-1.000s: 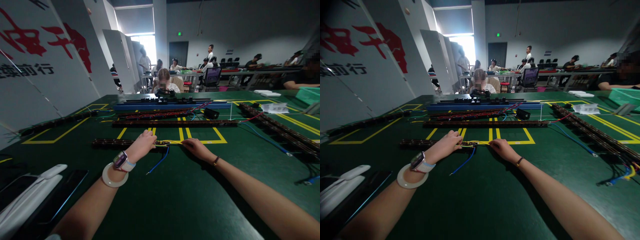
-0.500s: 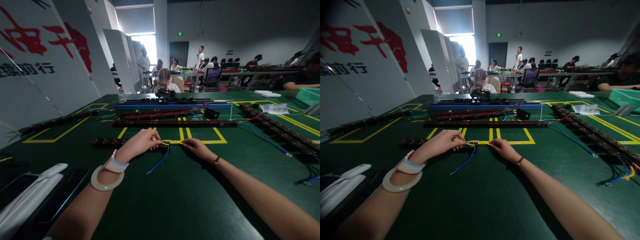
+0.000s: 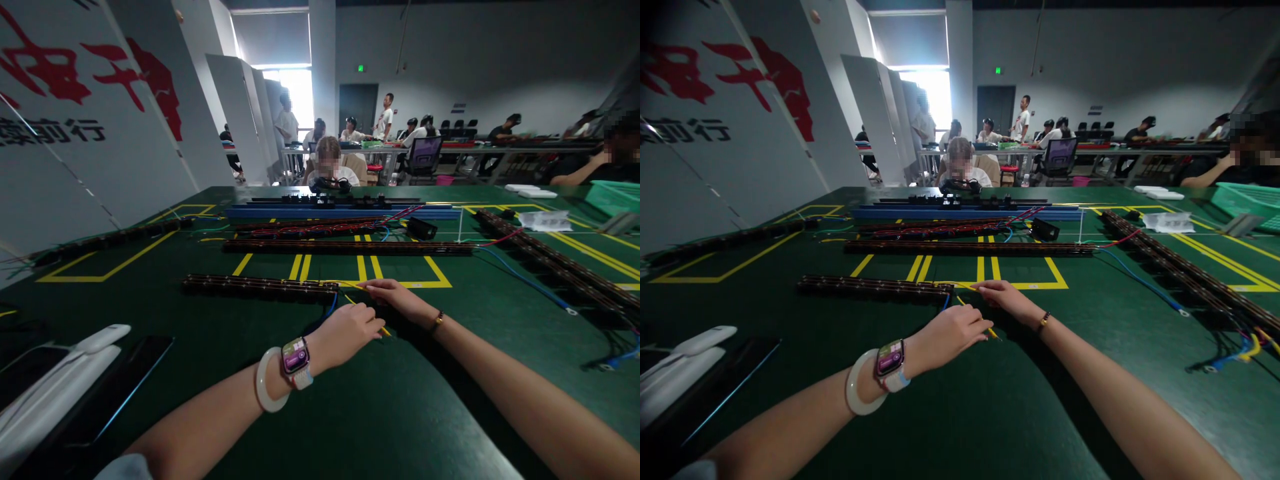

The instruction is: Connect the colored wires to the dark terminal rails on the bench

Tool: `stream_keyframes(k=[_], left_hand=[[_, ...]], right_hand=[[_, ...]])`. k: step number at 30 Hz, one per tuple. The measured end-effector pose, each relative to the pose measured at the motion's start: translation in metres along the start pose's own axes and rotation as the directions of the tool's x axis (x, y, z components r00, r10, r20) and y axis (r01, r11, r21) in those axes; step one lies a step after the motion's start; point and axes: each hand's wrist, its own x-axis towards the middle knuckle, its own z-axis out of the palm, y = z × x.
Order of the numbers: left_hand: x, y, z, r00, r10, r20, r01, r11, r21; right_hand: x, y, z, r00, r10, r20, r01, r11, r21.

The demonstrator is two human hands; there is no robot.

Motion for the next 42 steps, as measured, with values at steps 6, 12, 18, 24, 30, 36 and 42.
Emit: stream_keyframes(k=[6,12,18,24,30,36,42], left_hand=[[-0.004,0.002,-0.018,0.985,-0.170,0.034,0.173,0.979,-0.105],[-0.012,-0.011,-0.031,0.769,-0.629,0.114,0.621,0.777,0.100],[-0.015,-0.026,-0.023,0.757,-0.607,0.241,0.640,0.763,-0.088],[-0.010,-0.038,-0.010,0.762,-0.525,0.379,0.638,0.505,-0.581],[-0.003,-0.039,0.013,0.770,-0.358,0.529,0.517,-0.136,-0.845],[-0.002,-0.035,0.020,0.788,-0.353,0.505,0.389,-0.351,-0.852],[0.000,-0.028,0.026,0.784,-0.432,0.445,0.253,-0.433,-0.865]], right_hand=[[0.000,-0.004,-0.005,0.993,0.102,0.058,-0.107,0.990,0.096],[-0.005,-0.014,-0.004,0.981,0.129,0.142,-0.125,0.992,-0.037],[-0.007,-0.016,-0.005,0.948,0.078,0.308,-0.093,0.995,0.034],[-0.006,-0.009,0.001,0.937,0.087,0.339,-0.149,0.975,0.162],[-0.006,-0.006,0.010,0.959,0.073,0.275,-0.121,0.979,0.165],[-0.011,-0.012,0.022,0.996,-0.030,0.080,0.038,0.994,-0.104],[-0.023,-0.026,0.040,0.944,-0.327,-0.044,0.234,0.757,-0.610]])
